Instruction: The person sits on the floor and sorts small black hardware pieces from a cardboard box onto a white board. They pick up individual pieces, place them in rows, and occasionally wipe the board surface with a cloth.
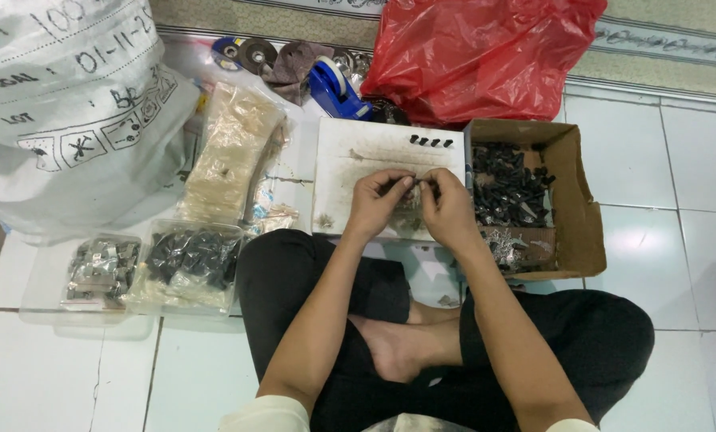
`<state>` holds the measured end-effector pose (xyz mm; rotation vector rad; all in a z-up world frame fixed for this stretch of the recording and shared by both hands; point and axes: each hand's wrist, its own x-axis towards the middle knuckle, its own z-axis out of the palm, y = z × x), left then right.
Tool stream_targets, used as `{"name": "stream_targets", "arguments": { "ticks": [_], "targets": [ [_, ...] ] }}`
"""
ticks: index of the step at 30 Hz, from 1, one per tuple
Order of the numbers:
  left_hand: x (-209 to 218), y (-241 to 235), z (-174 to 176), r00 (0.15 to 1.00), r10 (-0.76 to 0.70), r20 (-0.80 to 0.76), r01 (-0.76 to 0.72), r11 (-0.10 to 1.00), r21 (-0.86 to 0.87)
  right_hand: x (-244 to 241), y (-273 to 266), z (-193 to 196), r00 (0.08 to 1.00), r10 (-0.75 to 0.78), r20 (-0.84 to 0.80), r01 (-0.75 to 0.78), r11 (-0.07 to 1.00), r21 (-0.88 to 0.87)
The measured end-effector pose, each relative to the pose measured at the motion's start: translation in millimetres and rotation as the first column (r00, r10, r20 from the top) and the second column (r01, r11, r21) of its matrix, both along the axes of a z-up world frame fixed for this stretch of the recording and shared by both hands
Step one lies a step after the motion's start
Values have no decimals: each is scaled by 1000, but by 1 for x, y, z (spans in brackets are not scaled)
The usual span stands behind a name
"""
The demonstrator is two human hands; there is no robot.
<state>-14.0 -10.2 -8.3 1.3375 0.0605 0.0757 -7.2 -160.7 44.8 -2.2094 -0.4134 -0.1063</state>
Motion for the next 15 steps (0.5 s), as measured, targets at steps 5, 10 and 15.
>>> {"name": "stream_targets", "arguments": {
  "ticks": [5, 10, 15],
  "targets": [
    [2, 7, 10, 1000, -29, 8, 29, 999, -15, 0, 1, -1, 995, 14, -96, -17, 999, -37],
    [-1, 7, 16, 996, -83, 22, 82, 996, 43, 4, -1, -8, 987, -9, -158, 8, 1000, -8],
    [0, 1, 9, 998, -57, 41, 56, 998, 26, -3, 4, -1, 987, -48, -154, 44, 999, -27]
  ]
}}
